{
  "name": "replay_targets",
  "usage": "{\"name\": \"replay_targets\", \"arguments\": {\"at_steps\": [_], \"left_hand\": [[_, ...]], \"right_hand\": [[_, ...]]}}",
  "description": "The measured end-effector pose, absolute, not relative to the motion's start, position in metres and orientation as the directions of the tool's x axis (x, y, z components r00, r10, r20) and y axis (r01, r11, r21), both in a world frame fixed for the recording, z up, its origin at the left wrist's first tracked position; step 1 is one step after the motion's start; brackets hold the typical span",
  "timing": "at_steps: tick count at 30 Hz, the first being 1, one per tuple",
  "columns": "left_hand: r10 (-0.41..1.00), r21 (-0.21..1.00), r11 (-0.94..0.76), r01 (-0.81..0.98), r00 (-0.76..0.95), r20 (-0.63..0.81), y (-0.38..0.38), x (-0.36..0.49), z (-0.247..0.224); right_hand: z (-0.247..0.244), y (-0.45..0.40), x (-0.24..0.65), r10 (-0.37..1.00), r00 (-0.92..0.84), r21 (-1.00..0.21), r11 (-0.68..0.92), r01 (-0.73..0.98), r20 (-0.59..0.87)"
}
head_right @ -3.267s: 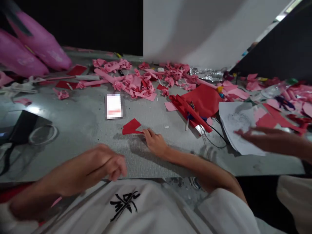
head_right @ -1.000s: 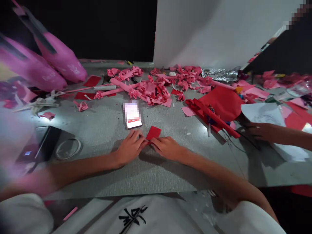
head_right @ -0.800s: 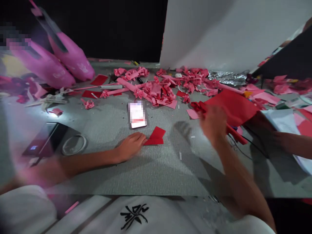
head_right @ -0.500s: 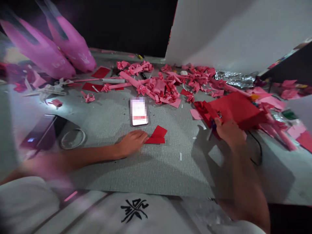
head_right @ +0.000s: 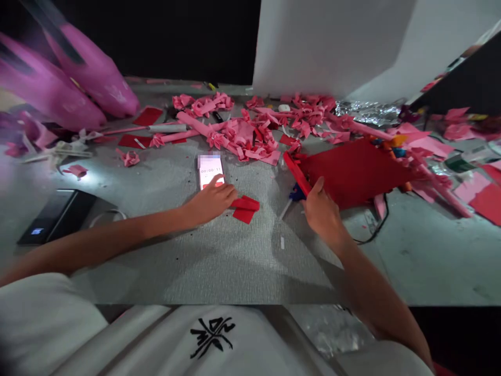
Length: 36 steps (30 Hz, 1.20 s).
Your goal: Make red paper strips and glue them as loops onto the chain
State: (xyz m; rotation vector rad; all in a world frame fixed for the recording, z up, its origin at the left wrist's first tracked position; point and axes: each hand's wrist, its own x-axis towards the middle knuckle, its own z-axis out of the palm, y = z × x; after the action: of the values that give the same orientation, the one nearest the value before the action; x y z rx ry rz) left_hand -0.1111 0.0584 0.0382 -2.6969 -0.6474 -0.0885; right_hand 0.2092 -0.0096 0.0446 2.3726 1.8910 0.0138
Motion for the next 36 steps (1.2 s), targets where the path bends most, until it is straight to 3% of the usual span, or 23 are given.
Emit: {"name": "replay_targets", "arguments": {"at_steps": [6, 10, 13, 17, 24, 30, 36], "left_hand": [[0.612, -0.325, -0.712, 0.623, 0.777, 0.149, 0.068, -0.136, 0.034], [0.743, -0.229, -0.619, 0.751, 0.655, 0.14, 0.089, -0.148, 0.034], [0.76, -0.159, -0.635, 0.756, 0.648, 0.053, 0.111, -0.149, 0.036], [0.771, -0.136, -0.625, 0.768, 0.636, 0.046, 0.139, -0.143, 0.035], [0.903, -0.046, -0.421, 0.906, 0.423, 0.071, 0.172, -0.162, 0.028], [0.952, -0.052, -0.294, 0.954, 0.297, 0.068, 0.179, -0.203, 0.031], [0.949, -0.155, -0.293, 0.943, 0.307, 0.074, 0.182, -0.23, 0.029]], "right_hand": [[0.046, -0.011, 0.205, 0.974, 0.216, 0.097, -0.21, 0.973, -0.063], [0.052, -0.01, 0.2, 0.961, 0.26, 0.072, -0.254, 0.965, -0.09], [0.056, -0.01, 0.197, 0.943, 0.309, 0.061, -0.303, 0.951, -0.125], [0.056, -0.009, 0.197, 0.949, 0.294, 0.064, -0.288, 0.956, -0.112], [0.049, -0.009, 0.201, 0.961, 0.265, 0.103, -0.256, 0.961, -0.083], [0.044, -0.008, 0.204, 0.967, 0.248, 0.101, -0.241, 0.965, -0.054], [0.046, -0.004, 0.203, 0.962, 0.259, 0.117, -0.249, 0.961, -0.082]]}}
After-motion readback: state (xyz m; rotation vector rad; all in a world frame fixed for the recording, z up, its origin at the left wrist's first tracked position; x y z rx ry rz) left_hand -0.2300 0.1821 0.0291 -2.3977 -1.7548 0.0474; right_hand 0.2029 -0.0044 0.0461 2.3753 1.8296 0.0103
